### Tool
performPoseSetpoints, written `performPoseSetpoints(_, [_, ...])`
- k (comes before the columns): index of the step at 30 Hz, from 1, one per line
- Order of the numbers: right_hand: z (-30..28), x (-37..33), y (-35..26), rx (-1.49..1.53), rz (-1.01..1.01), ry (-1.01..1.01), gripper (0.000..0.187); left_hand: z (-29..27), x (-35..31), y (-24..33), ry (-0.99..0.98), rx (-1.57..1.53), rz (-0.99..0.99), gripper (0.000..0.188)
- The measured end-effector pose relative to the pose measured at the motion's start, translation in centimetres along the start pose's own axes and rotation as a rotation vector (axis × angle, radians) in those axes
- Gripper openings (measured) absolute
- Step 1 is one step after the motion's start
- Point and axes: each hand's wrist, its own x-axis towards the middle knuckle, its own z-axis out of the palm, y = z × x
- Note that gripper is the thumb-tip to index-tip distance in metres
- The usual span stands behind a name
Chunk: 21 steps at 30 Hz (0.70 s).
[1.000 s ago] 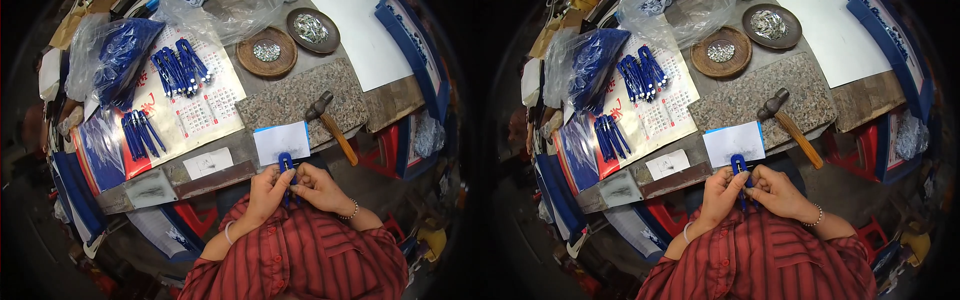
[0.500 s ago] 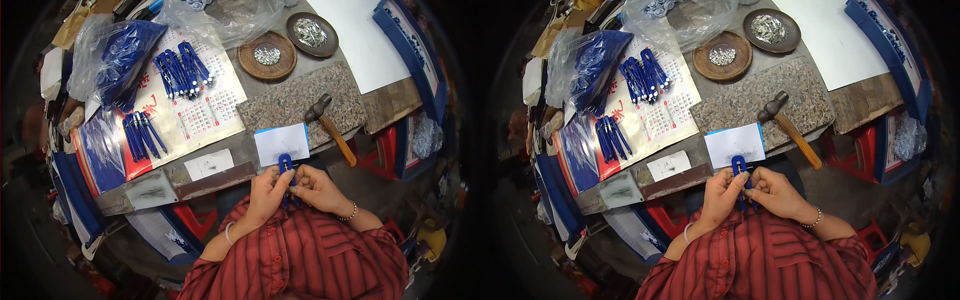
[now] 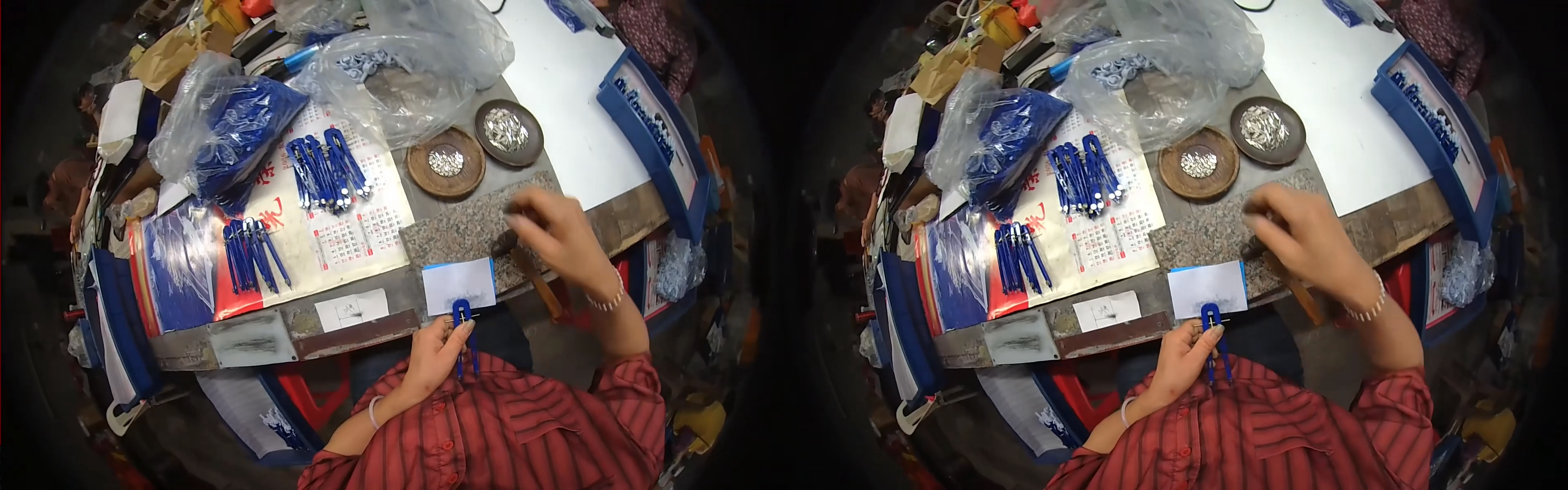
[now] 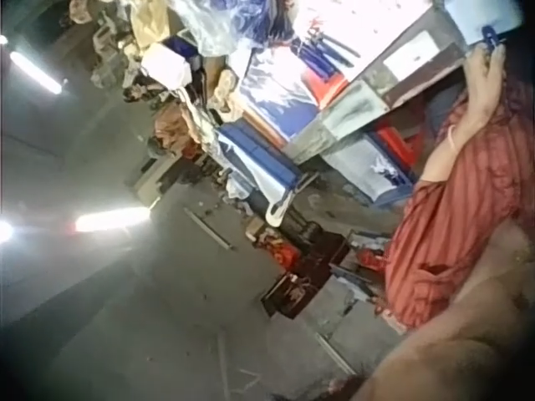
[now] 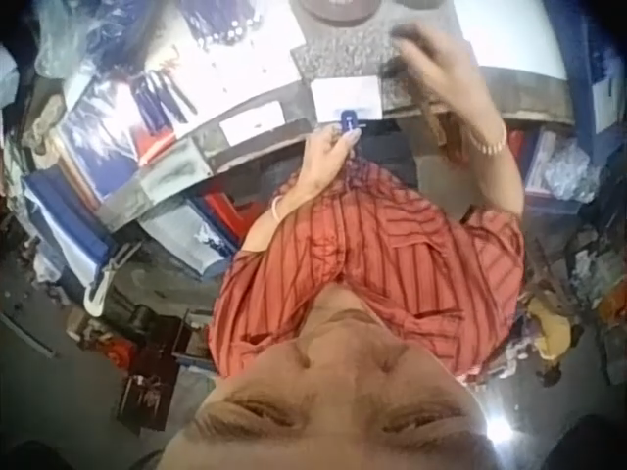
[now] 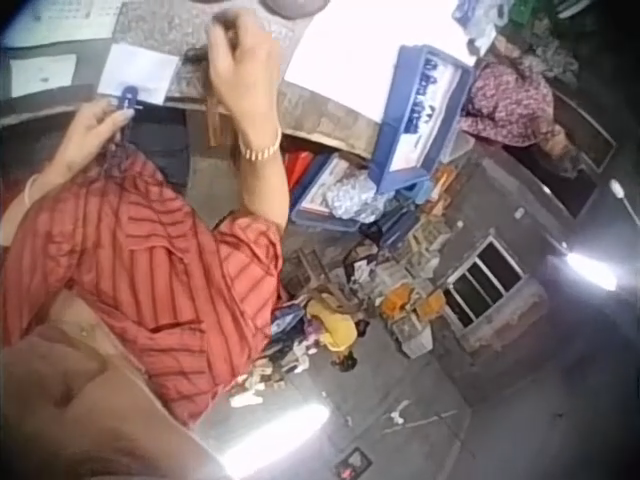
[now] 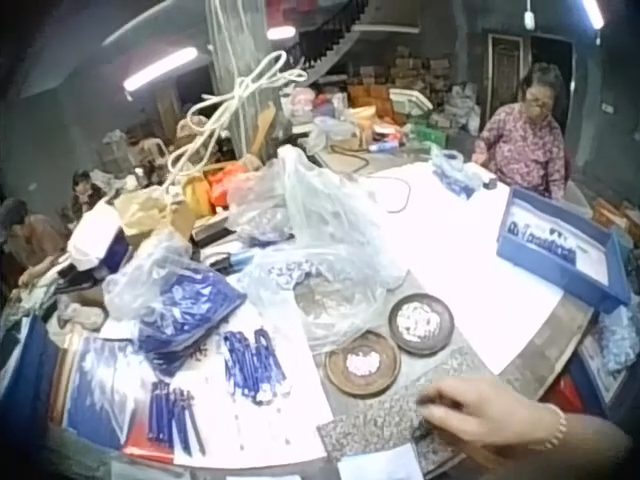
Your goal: Assembling small metal pins into blue plastic frames using a hammer on a stone block.
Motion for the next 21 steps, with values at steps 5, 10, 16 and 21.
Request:
performPoseSetpoints(5, [2.7,9.3,3.0,-0.240,-0.192,0.034,0.019,-0.1,0.1,0.0,-0.009,0.030,0.019,0.034])
performPoseSetpoints(10, [4.9,14.2,5.2,-0.519,-0.056,-0.054,0.021,0.2,0.2,-0.5,-0.011,-0.047,0.004,0.035])
performPoseSetpoints(16, [5.4,16.3,5.5,-0.654,-0.137,-0.136,0.019,0.4,0.4,-1.5,0.016,0.018,0.097,0.035])
performPoseSetpoints(21, [5.6,16.6,5.6,-0.705,-0.253,-0.134,0.016,0.7,0.7,-1.9,0.035,0.009,0.129,0.036])
